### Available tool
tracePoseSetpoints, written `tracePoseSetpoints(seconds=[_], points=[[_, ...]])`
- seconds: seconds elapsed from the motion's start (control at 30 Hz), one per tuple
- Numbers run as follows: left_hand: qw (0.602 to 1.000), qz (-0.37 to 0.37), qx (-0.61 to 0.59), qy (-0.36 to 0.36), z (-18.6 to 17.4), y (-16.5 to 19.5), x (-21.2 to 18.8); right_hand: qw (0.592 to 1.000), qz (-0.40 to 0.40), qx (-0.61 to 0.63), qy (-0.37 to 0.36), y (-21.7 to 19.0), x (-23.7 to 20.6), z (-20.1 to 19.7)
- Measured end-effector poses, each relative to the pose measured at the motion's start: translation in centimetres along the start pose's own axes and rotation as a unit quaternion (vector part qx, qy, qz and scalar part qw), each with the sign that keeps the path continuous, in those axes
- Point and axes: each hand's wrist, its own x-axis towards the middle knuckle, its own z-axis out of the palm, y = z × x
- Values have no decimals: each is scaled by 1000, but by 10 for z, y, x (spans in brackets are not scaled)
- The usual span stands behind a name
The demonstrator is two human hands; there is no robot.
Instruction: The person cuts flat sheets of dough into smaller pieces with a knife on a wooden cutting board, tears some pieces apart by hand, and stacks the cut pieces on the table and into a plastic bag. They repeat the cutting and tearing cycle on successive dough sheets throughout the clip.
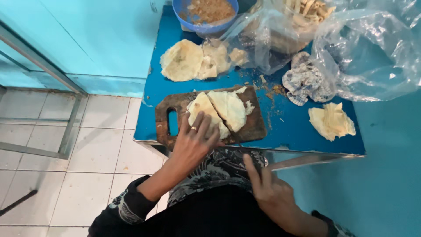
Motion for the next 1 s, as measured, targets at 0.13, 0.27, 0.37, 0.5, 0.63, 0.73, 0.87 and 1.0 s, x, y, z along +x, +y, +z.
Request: tracePoseSetpoints(seconds=[0.13,0.27,0.37,0.5,0.63,0.73,0.87,1.0], points=[[999,0,36,-6,0,2,2,996,4,4,88,20,-10,-23],[997,21,78,-4,6,0,4,998,22,7,64,21,-2,-16],[998,22,67,2,11,-3,3,998,24,17,52,17,-2,-11],[999,16,36,9,12,-7,1,996,54,63,22,42,-7,-27],[998,15,-23,52,3,-3,-3,992,64,103,-24,58,-11,-54],[996,-6,-88,27,-5,-6,-4,973,111,204,-5,69,-10,-73],[997,-28,-66,-15,-6,-27,10,952,136,273,39,61,0,-77],[999,9,-21,-33,-4,-43,22,955,123,247,107,38,40,-45]])
